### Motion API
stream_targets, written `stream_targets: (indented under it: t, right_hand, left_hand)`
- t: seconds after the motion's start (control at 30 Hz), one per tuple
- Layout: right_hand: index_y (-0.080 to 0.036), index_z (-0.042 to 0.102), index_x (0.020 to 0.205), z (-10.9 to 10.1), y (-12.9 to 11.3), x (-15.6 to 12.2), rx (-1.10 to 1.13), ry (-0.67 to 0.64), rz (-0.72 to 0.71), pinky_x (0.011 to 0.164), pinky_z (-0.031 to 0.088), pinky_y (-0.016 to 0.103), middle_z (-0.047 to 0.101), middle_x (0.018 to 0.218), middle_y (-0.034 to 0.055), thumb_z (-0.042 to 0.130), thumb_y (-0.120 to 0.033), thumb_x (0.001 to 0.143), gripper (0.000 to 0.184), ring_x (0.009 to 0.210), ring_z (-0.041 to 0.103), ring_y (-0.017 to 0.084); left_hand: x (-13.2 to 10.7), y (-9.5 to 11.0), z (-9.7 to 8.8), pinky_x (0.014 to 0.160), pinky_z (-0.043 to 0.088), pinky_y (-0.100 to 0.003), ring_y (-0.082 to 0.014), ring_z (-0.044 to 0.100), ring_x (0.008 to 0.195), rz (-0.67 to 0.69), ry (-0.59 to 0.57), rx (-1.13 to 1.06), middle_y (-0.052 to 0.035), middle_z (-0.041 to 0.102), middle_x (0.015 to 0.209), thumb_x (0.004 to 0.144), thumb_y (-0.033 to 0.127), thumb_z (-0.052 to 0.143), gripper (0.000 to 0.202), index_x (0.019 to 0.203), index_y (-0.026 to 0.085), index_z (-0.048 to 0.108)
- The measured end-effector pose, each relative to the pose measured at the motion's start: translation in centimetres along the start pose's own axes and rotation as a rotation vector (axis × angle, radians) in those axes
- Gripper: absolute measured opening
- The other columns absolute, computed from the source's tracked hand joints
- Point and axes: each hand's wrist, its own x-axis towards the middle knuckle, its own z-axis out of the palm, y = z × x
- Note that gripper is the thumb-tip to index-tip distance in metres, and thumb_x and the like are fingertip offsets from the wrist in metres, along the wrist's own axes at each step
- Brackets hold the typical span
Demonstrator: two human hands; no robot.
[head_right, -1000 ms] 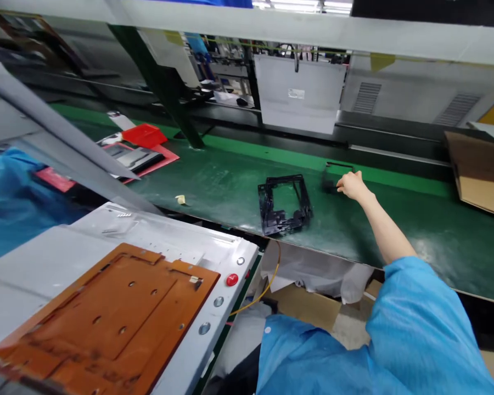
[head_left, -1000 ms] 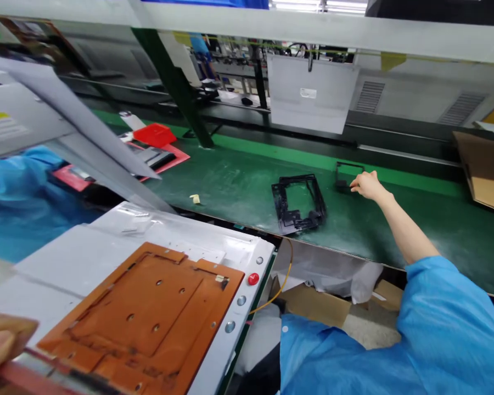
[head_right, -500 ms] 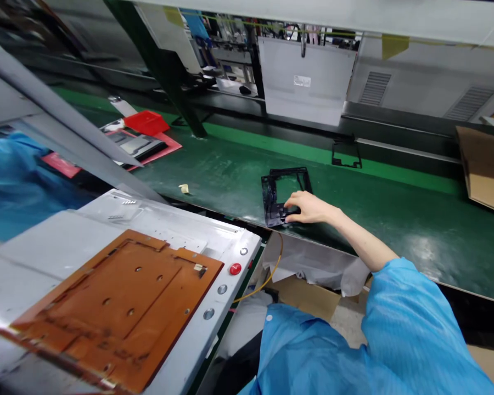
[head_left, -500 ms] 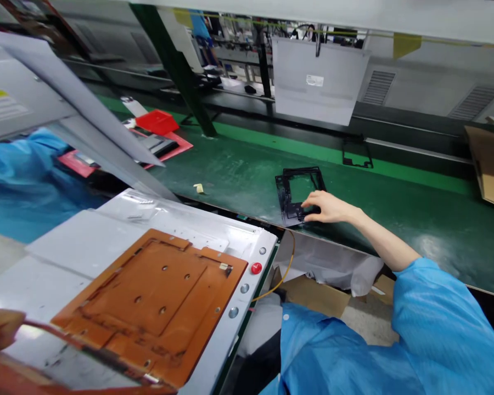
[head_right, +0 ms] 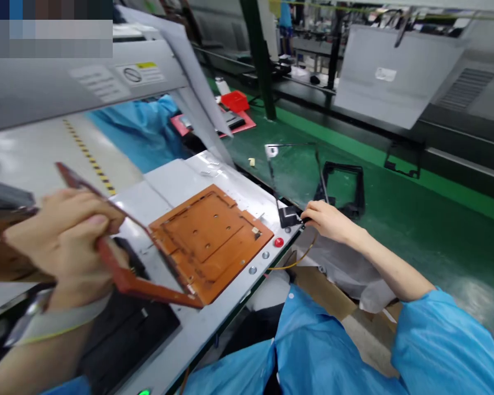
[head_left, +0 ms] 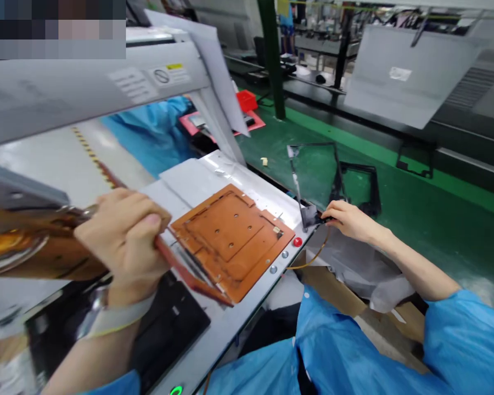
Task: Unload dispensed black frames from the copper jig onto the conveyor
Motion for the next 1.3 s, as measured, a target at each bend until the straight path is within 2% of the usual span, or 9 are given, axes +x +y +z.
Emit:
stream_targets:
  t: [0.3,0.43,0.6,0.7,0.8,0.9,1.03,1.17,1.3]
  right_hand:
    - [-0.016,0.080,0.126,8.9,-9.3,10.7,0.031,-0.119,-0.479,0.098,0.047,0.042,0.076,0.118,0.0131,0.049,-0.016,0.124,0.030,0.104,0.062,0.026]
    - [-0.015,0.081,0.122,10.5,-10.6,10.5,-0.004,-0.127,-0.472,0.097,0.046,0.046,0.076,0.118,0.0163,0.052,-0.023,0.124,0.030,0.105,0.061,0.028]
    - [-0.007,0.066,0.167,10.5,-11.1,6.9,0.091,-0.103,-0.530,0.129,0.050,0.050,0.070,0.164,0.0228,0.047,-0.014,0.116,0.055,0.157,0.060,0.032]
    - [-0.008,0.058,0.177,10.2,-9.9,5.1,0.138,-0.072,-0.548,0.138,0.049,0.053,0.063,0.174,0.0234,0.047,-0.017,0.116,0.062,0.176,0.045,0.032]
    - [-0.015,0.060,0.174,9.1,-6.3,4.1,0.138,0.037,-0.480,0.129,0.056,0.055,0.074,0.158,0.0227,0.050,-0.017,0.115,0.061,0.161,0.061,0.032]
    - [-0.019,0.071,0.158,7.6,-1.0,3.5,0.037,0.184,-0.256,0.115,0.061,0.057,0.081,0.137,0.0192,0.050,-0.018,0.114,0.049,0.132,0.074,0.032]
    - [-0.013,0.077,0.147,6.9,4.3,2.7,-0.173,0.252,0.064,0.115,0.056,0.064,0.079,0.135,0.0243,0.051,-0.020,0.113,0.043,0.133,0.070,0.039]
    - [-0.011,0.077,0.147,8.3,5.0,2.4,-0.193,0.214,0.088,0.117,0.053,0.064,0.078,0.140,0.0256,0.052,-0.018,0.112,0.044,0.139,0.067,0.041]
    - [-0.012,0.078,0.143,9.4,4.2,2.5,-0.141,0.162,-0.038,0.116,0.055,0.060,0.079,0.137,0.0238,0.052,-0.019,0.112,0.041,0.136,0.067,0.038]
  left_hand:
    - [0.1,0.0,-0.2,0.082,0.029,-0.046,-0.0172,0.035,0.065,0.165,0.024,-0.030,0.0003,0.040,0.061,0.088,0.017,0.051,0.026,0.065,0.021,0.043]
    - [-0.2,0.0,-0.5,0.082,0.029,-0.046,-0.0174,0.035,0.064,0.185,0.051,-0.027,0.0003,0.039,0.060,0.087,0.017,0.051,0.023,0.065,0.021,0.043]
    - [0.1,0.4,0.2,0.081,0.027,-0.047,-0.0181,0.035,0.065,0.159,0.042,-0.021,0.0001,0.040,0.060,0.086,0.017,0.051,0.025,0.063,0.021,0.042]
    - [0.5,0.3,1.3,0.081,0.028,-0.047,-0.0186,0.035,0.066,0.128,-0.001,0.004,-0.0005,0.041,0.061,0.090,0.018,0.051,0.030,0.062,0.023,0.040]
    - [0.8,-0.2,3.2,0.082,0.032,-0.048,-0.0206,0.042,0.070,0.126,-0.043,0.049,-0.0024,0.046,0.061,0.095,0.023,0.050,0.034,0.063,0.025,0.041]
    - [1.1,-1.0,6.1,0.084,0.038,-0.049,-0.0242,0.050,0.076,0.089,-0.148,0.121,-0.0050,0.052,0.065,0.100,0.030,0.048,0.032,0.068,0.026,0.043]
    - [0.8,-2.3,11.0,0.089,0.046,-0.052,-0.0291,0.056,0.084,-0.014,-0.461,0.188,-0.0090,0.059,0.075,0.098,0.031,0.047,0.024,0.074,0.028,0.043]
    - [-0.4,-3.7,14.3,0.103,0.055,-0.054,-0.0337,0.067,0.104,-0.074,-0.753,0.160,-0.0153,0.079,0.099,0.099,0.030,0.048,0.024,0.078,0.025,0.057]
    - [-1.2,-2.4,12.5,0.112,0.059,-0.053,-0.0328,0.076,0.116,-0.089,-0.764,0.114,-0.0143,0.086,0.119,0.108,0.038,0.048,0.034,0.090,0.022,0.071]
